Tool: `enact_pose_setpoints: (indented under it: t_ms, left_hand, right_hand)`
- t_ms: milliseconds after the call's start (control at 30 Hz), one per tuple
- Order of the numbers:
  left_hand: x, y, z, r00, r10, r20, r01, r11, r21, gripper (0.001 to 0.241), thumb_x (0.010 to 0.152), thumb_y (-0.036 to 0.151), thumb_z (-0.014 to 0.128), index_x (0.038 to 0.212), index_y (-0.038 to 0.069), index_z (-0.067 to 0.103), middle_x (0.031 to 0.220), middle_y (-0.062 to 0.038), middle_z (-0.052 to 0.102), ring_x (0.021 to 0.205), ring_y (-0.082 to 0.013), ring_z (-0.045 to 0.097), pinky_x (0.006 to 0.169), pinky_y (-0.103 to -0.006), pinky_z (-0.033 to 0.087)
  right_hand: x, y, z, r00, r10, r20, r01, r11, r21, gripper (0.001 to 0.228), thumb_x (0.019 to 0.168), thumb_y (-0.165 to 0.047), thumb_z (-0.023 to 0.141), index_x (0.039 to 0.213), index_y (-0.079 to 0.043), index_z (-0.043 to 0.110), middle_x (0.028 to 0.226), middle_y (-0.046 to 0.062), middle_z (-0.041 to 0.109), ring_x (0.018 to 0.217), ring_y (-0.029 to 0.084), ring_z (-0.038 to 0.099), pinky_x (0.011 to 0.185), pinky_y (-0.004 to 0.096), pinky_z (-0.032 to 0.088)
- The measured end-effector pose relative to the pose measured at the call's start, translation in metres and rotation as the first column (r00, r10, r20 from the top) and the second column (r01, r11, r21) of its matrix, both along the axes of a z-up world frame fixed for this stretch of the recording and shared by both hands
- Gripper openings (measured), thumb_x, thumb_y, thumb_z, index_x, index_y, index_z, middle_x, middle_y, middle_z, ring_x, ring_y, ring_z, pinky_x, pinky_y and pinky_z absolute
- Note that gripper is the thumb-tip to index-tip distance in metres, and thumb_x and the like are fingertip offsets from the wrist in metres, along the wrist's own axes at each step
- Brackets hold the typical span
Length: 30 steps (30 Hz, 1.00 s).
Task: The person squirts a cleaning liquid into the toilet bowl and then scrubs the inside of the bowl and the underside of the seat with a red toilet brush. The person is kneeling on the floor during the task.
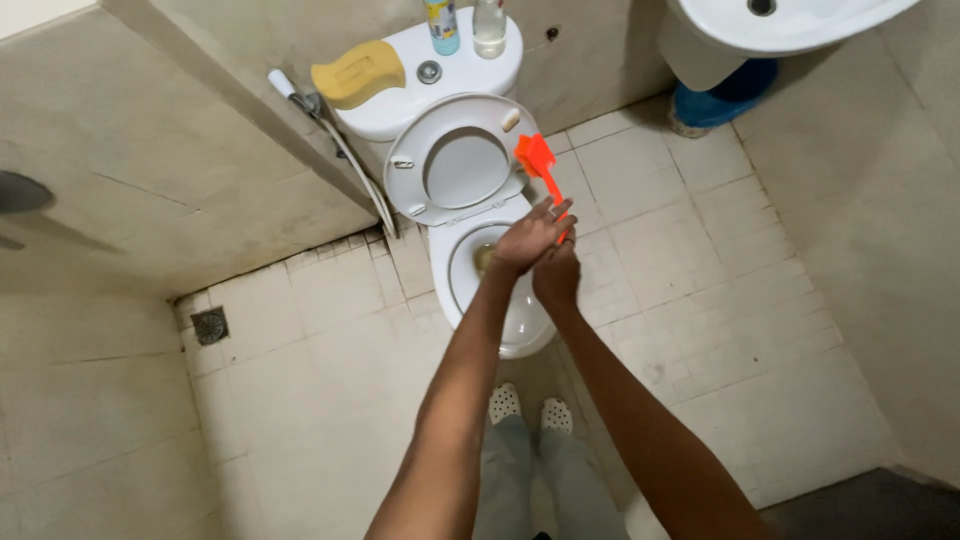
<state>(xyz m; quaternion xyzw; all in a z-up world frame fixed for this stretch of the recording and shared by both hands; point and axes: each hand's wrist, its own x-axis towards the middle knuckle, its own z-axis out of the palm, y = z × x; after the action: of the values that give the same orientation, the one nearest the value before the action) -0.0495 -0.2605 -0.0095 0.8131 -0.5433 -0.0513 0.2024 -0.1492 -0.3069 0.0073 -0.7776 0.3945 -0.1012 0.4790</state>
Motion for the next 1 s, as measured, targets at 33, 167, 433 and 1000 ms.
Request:
enact_pose_setpoints:
  t_ms: [33,167,433,1000]
  left_hand:
    - [0.003,-0.001,0.006,1.000,-0.016,-0.020,0.017,0.999,0.046,0.036,0.093,0.015,0.059,0.129,0.013,0.060,0.155,-0.011,0.048,0.143,-0.0378,0.043,0.107,-0.0442,0.048]
    - [0.021,-0.002,-0.005,0.989,0.050,-0.142,-0.029,0.989,0.147,0.045,0.092,0.014,0.062,0.137,0.020,0.061,0.151,-0.012,0.051,0.137,-0.0379,0.048,0.108,-0.0448,0.047]
    - [0.019,0.023,0.061,0.917,0.211,-0.339,-0.136,0.963,0.233,0.050,0.090,0.007,0.062,0.136,0.026,0.064,0.138,-0.012,0.064,0.120,-0.0344,0.063,0.100,-0.0457,0.052]
    - [0.054,0.050,-0.014,0.952,-0.004,-0.305,0.063,0.981,0.182,0.019,0.089,0.021,0.057,0.100,0.015,0.071,0.104,-0.015,0.077,0.097,-0.0383,0.071,0.081,-0.0514,0.055]
  right_hand:
    - [0.004,-0.001,-0.007,0.999,-0.035,-0.021,0.036,0.998,0.045,0.060,0.102,-0.026,0.045,0.157,-0.007,0.027,0.115,0.031,0.069,0.107,0.050,0.065,0.089,0.056,0.052]
    - [0.020,0.002,-0.034,0.989,-0.097,0.114,0.082,0.988,0.130,0.066,0.099,-0.021,0.044,0.160,-0.008,0.022,0.114,0.030,0.069,0.107,0.047,0.066,0.088,0.052,0.053]
    - [0.041,0.012,-0.054,0.994,-0.088,0.061,0.077,0.982,0.172,0.067,0.099,-0.019,0.047,0.161,-0.010,0.024,0.104,0.023,0.072,0.098,0.040,0.069,0.083,0.047,0.053]
    - [0.062,0.069,-0.138,0.847,0.040,0.530,0.099,0.968,-0.231,0.068,0.094,-0.024,0.074,0.146,-0.006,0.034,0.120,0.019,0.067,0.112,0.030,0.065,0.089,0.042,0.053]
